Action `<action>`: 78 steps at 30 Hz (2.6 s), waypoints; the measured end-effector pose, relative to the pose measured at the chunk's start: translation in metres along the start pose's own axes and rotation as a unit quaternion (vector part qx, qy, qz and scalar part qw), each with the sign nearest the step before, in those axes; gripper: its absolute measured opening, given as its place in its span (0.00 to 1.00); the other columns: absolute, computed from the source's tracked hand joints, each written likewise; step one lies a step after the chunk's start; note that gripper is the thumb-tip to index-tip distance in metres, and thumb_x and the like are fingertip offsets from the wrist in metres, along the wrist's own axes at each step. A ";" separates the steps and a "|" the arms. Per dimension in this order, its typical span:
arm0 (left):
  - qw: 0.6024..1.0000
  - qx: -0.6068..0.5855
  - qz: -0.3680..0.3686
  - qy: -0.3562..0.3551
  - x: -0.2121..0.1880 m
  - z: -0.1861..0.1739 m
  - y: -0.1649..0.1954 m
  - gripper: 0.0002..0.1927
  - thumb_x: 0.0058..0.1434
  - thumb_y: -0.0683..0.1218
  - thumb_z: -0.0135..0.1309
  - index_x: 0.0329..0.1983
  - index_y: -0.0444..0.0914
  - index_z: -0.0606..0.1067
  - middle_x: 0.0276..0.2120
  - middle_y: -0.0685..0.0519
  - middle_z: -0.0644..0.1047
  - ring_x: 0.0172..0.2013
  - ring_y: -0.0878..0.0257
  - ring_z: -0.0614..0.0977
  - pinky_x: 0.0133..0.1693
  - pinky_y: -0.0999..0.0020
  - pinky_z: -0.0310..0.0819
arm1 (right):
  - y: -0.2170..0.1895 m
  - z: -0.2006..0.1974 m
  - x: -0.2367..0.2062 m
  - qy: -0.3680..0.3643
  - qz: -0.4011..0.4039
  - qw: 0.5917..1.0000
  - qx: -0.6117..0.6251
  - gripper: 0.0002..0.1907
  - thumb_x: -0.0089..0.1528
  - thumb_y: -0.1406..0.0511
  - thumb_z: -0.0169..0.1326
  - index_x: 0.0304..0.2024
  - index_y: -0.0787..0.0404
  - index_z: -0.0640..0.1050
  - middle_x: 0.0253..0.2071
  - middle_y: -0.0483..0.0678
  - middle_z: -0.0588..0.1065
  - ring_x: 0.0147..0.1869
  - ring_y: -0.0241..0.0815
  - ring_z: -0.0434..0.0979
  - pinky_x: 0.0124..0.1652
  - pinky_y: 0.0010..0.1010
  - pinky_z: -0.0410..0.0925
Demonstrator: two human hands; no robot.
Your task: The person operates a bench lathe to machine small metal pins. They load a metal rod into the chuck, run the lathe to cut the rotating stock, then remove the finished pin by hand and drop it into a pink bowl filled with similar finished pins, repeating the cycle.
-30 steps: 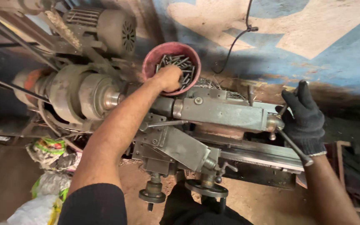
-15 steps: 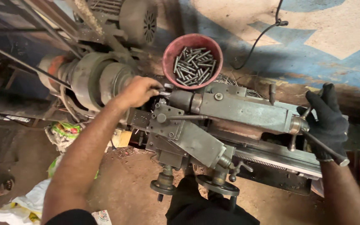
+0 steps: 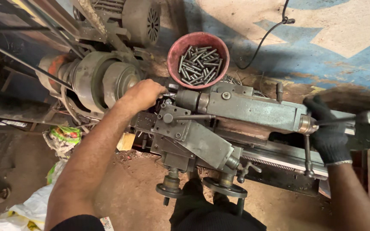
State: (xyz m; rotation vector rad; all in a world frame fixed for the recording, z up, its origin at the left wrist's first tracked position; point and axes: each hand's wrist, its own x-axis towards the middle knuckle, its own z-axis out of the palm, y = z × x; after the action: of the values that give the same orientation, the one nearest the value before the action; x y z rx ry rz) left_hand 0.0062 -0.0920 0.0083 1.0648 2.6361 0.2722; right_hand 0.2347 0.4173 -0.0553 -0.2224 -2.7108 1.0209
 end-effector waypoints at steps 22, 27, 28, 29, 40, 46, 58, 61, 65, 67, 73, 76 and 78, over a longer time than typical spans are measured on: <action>0.998 0.018 -0.054 0.006 -0.009 0.007 0.000 0.10 0.61 0.44 0.54 0.44 0.44 0.82 0.41 0.39 0.81 0.45 0.40 0.82 0.47 0.44 0.74 | -0.010 -0.022 -0.064 0.037 -0.019 0.943 0.330 0.15 0.68 0.71 0.51 0.55 0.74 0.76 0.57 0.54 0.74 0.42 0.44 0.79 0.37 0.34 0.72; 0.997 0.044 -0.067 0.001 -0.001 0.009 0.002 0.09 0.64 0.43 0.53 0.44 0.41 0.82 0.40 0.41 0.82 0.45 0.42 0.82 0.47 0.45 0.75 | -0.011 -0.042 -0.114 0.135 0.003 0.893 0.430 0.28 0.74 0.59 0.48 0.69 0.74 0.70 0.34 0.54 0.77 0.33 0.44 0.79 0.37 0.34 0.74; 0.994 0.101 -0.032 0.010 -0.004 0.008 0.006 0.09 0.62 0.40 0.54 0.43 0.40 0.82 0.41 0.42 0.82 0.45 0.42 0.82 0.48 0.46 0.75 | -0.017 -0.036 -0.118 0.182 -0.007 0.947 0.263 0.27 0.76 0.59 0.47 0.68 0.76 0.70 0.38 0.57 0.76 0.34 0.46 0.78 0.37 0.34 0.73; 0.994 0.069 0.003 0.089 -0.010 0.008 0.012 0.11 0.60 0.41 0.55 0.45 0.38 0.81 0.41 0.42 0.81 0.45 0.41 0.82 0.48 0.47 0.75 | -0.026 -0.030 -0.122 0.220 -0.010 0.972 0.086 0.25 0.78 0.59 0.47 0.67 0.77 0.69 0.41 0.60 0.75 0.36 0.47 0.78 0.38 0.35 0.73; 0.815 -0.269 -0.317 0.402 -0.198 0.191 0.063 0.15 0.64 0.50 0.58 0.47 0.35 0.79 0.42 0.46 0.80 0.42 0.53 0.82 0.46 0.61 0.78 | -0.040 -0.027 0.035 0.309 0.074 0.946 0.060 0.15 0.77 0.62 0.47 0.58 0.67 0.75 0.42 0.49 0.78 0.39 0.38 0.74 0.39 0.29 0.68; 0.511 -0.716 -0.473 0.035 -0.257 0.295 0.099 0.26 0.59 0.63 0.55 0.43 0.36 0.79 0.31 0.50 0.77 0.31 0.59 0.79 0.34 0.62 0.78 | -0.040 -0.023 0.042 0.205 0.059 0.967 0.137 0.16 0.75 0.63 0.54 0.62 0.66 0.72 0.38 0.46 0.73 0.37 0.32 0.73 0.37 0.26 0.67; 0.757 -0.452 -0.444 0.157 -0.214 0.315 0.190 0.27 0.54 0.59 0.67 0.49 0.37 0.79 0.36 0.50 0.83 0.32 0.65 0.82 0.34 0.65 0.76 | -0.027 -0.019 0.046 0.179 0.059 0.976 0.111 0.12 0.77 0.65 0.49 0.57 0.67 0.74 0.39 0.49 0.75 0.38 0.35 0.75 0.37 0.28 0.68; 0.714 -0.421 -0.544 0.129 -0.221 0.317 0.160 0.25 0.54 0.55 0.63 0.52 0.39 0.79 0.38 0.49 0.84 0.31 0.65 0.81 0.33 0.65 0.73 | -0.026 -0.022 0.045 0.174 0.065 0.973 0.138 0.12 0.77 0.64 0.52 0.58 0.66 0.74 0.39 0.46 0.75 0.37 0.32 0.74 0.38 0.27 0.67; 0.382 -0.850 -0.324 0.164 -0.249 0.306 0.118 0.28 0.49 0.47 0.54 0.55 0.32 0.77 0.32 0.46 0.79 0.24 0.60 0.76 0.28 0.62 0.75 | -0.034 -0.027 0.047 0.184 0.059 0.972 0.131 0.15 0.74 0.62 0.52 0.58 0.65 0.74 0.37 0.43 0.73 0.35 0.31 0.72 0.35 0.25 0.65; 0.296 -0.920 -0.239 0.097 -0.258 0.302 0.109 0.25 0.54 0.48 0.54 0.53 0.30 0.75 0.28 0.48 0.75 0.23 0.61 0.73 0.27 0.63 0.73 | -0.038 -0.027 0.048 0.170 0.063 0.973 0.146 0.13 0.76 0.61 0.52 0.55 0.66 0.74 0.35 0.44 0.72 0.35 0.32 0.71 0.35 0.26 0.64; 0.439 -0.849 -0.292 0.033 -0.255 0.286 0.108 0.18 0.61 0.48 0.65 0.49 0.37 0.74 0.29 0.56 0.72 0.24 0.69 0.66 0.24 0.72 0.58 | -0.030 -0.028 0.047 0.161 0.034 0.980 0.116 0.11 0.74 0.66 0.46 0.52 0.68 0.74 0.35 0.42 0.72 0.36 0.31 0.73 0.37 0.24 0.66; 0.622 -0.695 -0.350 0.091 -0.253 0.277 0.125 0.26 0.47 0.50 0.70 0.49 0.40 0.80 0.31 0.55 0.79 0.26 0.70 0.70 0.28 0.72 0.62 | -0.014 -0.026 0.048 0.169 0.050 0.975 0.136 0.10 0.74 0.64 0.49 0.53 0.64 0.74 0.35 0.39 0.72 0.35 0.30 0.72 0.36 0.24 0.64; 0.706 -0.616 -0.279 0.211 -0.250 0.269 0.140 0.28 0.45 0.51 0.76 0.46 0.36 0.79 0.34 0.55 0.82 0.34 0.68 0.79 0.38 0.69 0.76 | -0.002 -0.025 0.049 0.146 0.083 0.973 0.161 0.09 0.77 0.64 0.48 0.48 0.65 0.73 0.31 0.41 0.70 0.32 0.30 0.69 0.33 0.26 0.60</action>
State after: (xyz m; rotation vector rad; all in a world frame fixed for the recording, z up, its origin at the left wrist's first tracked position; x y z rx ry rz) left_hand 0.3571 -0.1500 -0.1582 -0.2909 2.0545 1.9068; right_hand 0.1941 0.4424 -0.0277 -0.5007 -2.2571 1.3378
